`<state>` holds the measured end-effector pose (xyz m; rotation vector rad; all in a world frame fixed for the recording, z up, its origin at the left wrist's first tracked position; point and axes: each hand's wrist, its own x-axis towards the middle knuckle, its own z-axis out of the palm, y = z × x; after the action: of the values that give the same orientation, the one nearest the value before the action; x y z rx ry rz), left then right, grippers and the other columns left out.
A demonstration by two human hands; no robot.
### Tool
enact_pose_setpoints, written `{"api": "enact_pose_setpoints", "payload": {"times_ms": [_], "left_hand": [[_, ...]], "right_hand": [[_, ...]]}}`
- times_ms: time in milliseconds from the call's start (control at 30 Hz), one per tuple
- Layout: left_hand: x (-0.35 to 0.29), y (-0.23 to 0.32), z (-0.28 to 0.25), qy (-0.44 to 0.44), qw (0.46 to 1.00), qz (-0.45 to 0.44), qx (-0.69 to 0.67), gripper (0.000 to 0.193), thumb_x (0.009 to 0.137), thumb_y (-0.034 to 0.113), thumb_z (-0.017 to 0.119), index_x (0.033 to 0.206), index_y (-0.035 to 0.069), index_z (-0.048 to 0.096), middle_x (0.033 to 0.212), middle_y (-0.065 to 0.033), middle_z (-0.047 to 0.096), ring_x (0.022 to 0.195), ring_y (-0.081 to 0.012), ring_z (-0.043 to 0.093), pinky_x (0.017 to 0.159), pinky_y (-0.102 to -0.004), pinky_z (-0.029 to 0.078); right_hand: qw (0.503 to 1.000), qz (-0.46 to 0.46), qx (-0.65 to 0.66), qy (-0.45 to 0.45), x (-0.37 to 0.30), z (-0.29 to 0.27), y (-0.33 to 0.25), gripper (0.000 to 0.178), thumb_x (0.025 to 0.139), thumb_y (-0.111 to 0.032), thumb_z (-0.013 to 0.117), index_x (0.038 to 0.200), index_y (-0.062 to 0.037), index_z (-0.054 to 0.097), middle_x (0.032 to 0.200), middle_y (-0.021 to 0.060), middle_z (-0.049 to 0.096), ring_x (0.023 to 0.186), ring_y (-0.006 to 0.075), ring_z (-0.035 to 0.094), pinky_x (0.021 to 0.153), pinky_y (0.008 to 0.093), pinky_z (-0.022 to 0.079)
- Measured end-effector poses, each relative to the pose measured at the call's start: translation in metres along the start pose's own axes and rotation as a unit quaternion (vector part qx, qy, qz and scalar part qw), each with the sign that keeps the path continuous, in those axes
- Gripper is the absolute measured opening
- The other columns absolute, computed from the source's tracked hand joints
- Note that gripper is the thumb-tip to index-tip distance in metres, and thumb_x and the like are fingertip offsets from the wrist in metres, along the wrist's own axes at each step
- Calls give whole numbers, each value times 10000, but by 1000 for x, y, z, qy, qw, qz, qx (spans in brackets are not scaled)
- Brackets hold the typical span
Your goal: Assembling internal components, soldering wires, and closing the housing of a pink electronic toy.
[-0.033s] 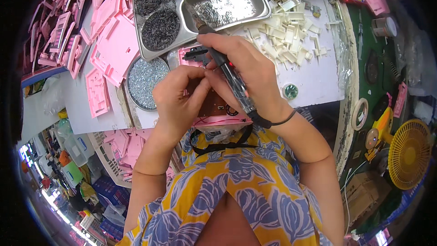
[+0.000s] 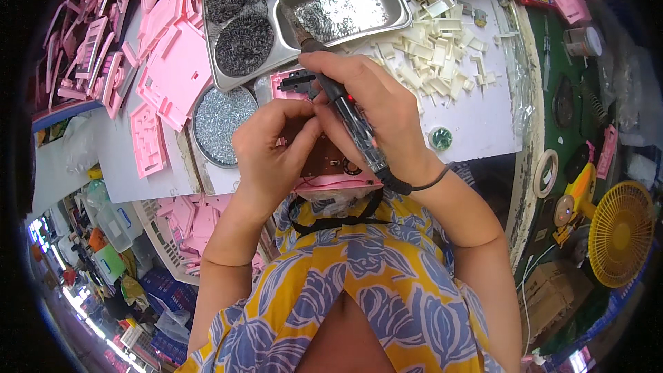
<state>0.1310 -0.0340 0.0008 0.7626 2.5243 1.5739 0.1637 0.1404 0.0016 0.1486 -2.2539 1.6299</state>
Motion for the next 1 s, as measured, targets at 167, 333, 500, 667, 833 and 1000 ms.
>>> {"api": "enact_pose_setpoints", "payload": {"times_ms": [167,333,500,667,833,1000], "left_hand": [[3,5,-7,-37,904,-285,-317,169,930,-27,707,1092,-71,685,999,-114,737,838,-135,722,743,-251,609],[7,-5,-13,-81,892,-279,-346,172,964,39,698,1109,-52,677,935,-90,722,728,-108,670,645,-214,558],[8,-5,-18,-95,869,-289,-391,85,977,64,688,1004,-16,677,783,13,657,630,-11,571,543,-177,433],[9,-5,-17,-72,956,-205,-195,87,966,83,701,969,3,667,781,41,636,637,-23,516,569,-198,407],[20,-11,-7,-43,995,32,82,128,828,60,767,870,-13,672,915,-49,564,782,-163,539,671,-269,445],[15,-20,10,12,996,0,92,112,699,61,794,745,25,698,933,-102,549,934,-298,540,817,-405,436]], "right_hand": [[999,3,42,21,-1,2,5,553,789,103,739,1305,-71,639,959,85,667,829,181,693,743,286,552],[999,-25,28,27,-1,6,9,558,786,113,736,1307,-63,637,937,84,659,810,175,678,716,276,544],[996,-68,-65,3,-3,0,5,564,783,75,757,1311,-80,637,946,90,664,806,215,675,824,358,539],[974,-133,-181,-26,-22,-6,10,577,773,45,758,1317,-101,635,980,93,689,852,271,685,1039,498,464],[989,-89,-120,15,-45,-6,20,576,763,-23,819,1305,-90,635,938,72,693,879,261,686,1095,560,408],[988,-122,-89,21,-40,-39,24,383,775,-103,855,1113,-38,687,850,60,691,796,228,652,1057,524,407]]}}
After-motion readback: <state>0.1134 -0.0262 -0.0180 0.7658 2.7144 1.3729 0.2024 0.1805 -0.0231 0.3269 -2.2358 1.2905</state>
